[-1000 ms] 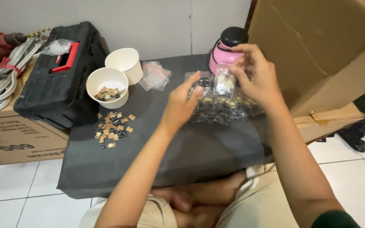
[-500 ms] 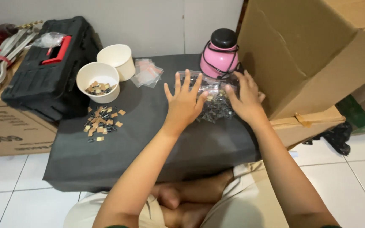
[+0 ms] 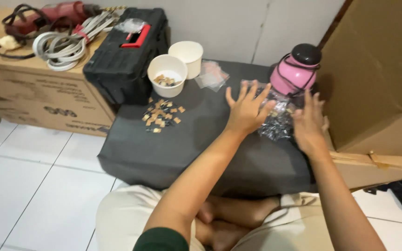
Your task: The person is picking up small gold-colored metal components from a table and placing them into small resealable plastic bags, occasionally arranging them on the table surface.
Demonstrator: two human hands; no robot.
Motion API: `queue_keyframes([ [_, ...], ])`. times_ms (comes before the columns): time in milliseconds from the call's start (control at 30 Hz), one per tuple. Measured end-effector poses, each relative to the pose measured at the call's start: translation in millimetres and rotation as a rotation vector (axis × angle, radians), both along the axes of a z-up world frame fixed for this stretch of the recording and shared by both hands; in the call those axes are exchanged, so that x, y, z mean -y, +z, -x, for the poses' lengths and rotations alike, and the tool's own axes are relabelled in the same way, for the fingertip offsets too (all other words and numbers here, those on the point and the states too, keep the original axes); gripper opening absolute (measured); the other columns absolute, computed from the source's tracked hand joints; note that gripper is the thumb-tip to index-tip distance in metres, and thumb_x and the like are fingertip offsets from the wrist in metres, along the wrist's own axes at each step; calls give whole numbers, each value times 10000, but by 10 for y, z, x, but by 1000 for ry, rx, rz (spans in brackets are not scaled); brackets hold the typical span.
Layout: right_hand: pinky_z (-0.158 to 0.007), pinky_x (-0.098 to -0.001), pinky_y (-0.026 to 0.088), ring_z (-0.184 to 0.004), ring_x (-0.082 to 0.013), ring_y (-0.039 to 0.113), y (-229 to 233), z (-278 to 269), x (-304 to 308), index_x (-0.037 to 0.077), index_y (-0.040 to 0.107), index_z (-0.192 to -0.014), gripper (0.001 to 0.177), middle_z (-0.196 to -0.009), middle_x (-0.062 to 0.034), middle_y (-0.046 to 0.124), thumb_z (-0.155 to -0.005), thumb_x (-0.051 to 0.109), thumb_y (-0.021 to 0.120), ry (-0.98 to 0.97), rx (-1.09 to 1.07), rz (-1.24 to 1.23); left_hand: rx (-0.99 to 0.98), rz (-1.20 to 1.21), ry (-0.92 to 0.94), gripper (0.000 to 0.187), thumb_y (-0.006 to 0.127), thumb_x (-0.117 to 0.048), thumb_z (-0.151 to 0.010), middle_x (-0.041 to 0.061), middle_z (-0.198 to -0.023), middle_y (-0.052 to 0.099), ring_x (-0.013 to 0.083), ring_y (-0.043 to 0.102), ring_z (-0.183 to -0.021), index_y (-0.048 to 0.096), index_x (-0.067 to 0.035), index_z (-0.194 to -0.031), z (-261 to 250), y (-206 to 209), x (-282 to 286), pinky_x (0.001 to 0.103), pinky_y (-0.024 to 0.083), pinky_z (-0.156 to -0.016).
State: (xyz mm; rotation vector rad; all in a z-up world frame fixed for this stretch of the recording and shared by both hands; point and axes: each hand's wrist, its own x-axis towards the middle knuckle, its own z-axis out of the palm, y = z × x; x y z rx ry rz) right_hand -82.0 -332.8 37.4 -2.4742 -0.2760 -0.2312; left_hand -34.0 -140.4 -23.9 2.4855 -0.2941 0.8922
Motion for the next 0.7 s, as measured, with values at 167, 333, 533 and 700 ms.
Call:
queue_keyframes([
  [167,-1225,-597,139,-1540,-409,193,-85,159,76,25,360,-1565,618,-1641,-222,279,-1136,450,229,129,571,-157,143,141,-170,363,443,-366,-1071,-66,-1420,672,67,578,-1357,654,-287,-1355,402,317,-130,402,249,-1043],
  [333,-1165,-553,333,-1344,-479,468,-42,518,-318,-131,493,-1419,502,-1419,-342,499,-1172,278,339,196,749,-199,157,206,-148,324,443,-225,-1090,-65,-1360,711,124,667,-1269,684,-295,-1296,1088,299,-519,409,335,-961],
  [533,-1186,-580,257,-1362,-510,458,-512,917,-1325,-60,528,-1387,567,-1368,-295,553,-868,60,722,294,482,-103,119,326,189,320,626,-104,-967,-80,-1239,711,174,647,-1183,714,-303,-1201,1934,233,-1411,374,375,-919],
  [700,-916,-423,504,-1131,-225,678,-434,884,-2190,208,603,-1370,468,-1275,3,640,-917,253,711,365,180,-50,-2,177,536,352,647,-204,-980,35,-1224,646,276,588,-1160,668,-224,-1331,2196,269,-2207,450,390,-907],
])
